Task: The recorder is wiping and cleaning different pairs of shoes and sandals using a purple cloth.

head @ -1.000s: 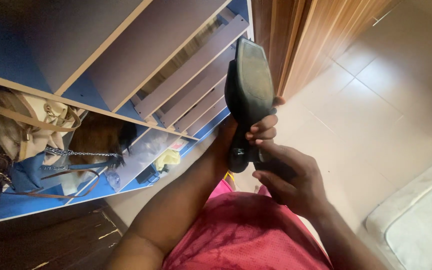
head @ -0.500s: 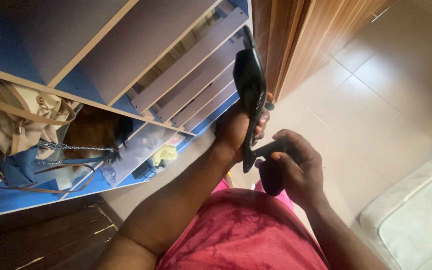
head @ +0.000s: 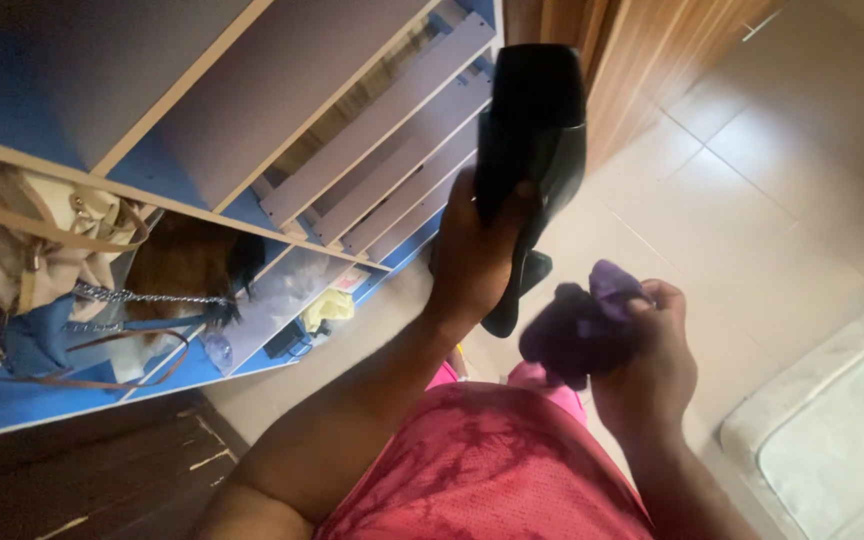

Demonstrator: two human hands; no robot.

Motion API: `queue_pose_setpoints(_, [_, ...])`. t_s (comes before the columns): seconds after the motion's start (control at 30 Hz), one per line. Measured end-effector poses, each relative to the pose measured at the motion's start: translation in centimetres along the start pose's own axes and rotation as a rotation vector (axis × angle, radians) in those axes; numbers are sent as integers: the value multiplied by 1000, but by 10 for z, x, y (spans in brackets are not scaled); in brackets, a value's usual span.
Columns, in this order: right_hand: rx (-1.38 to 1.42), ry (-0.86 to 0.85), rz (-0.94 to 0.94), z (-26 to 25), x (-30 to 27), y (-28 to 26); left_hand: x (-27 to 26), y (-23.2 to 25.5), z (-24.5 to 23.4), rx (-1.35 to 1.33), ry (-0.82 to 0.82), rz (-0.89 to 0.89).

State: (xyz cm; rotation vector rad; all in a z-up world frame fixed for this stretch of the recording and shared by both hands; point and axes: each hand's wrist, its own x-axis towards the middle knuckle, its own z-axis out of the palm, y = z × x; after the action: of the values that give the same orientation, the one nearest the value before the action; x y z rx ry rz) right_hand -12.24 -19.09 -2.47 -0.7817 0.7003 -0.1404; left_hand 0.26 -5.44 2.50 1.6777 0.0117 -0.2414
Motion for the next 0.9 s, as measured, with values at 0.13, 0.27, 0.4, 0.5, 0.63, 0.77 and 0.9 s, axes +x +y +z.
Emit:
queue_pose_setpoints(0.13, [-51,-255,-224,12,-5,12,-7,-23,13,-190,90,142])
queue_pose_setpoints(0.27, [-533,-283,-528,4,1,23,-9,-44,15,-72,115,328])
queue_pose_setpoints(0.4, [-824,-236,-770,9,4,14,-5,-42,20,-239,166,209])
queue_pose_setpoints(0.5, [-921,-207,-858,12,8,7,-21,-45,22,-134,129,256])
queue_pose_setpoints(0.63, [-1021,-261,-795,19,19,-3,-14,-47,23,99,132,371])
queue_pose_setpoints(0.77, [-723,-452,-130,8,32,-14,-12,-40,17,-83,4,178])
queue_pose_setpoints(0.9, [-725,-508,-34,5,30,-10,-6,-53,15,-25,-71,260])
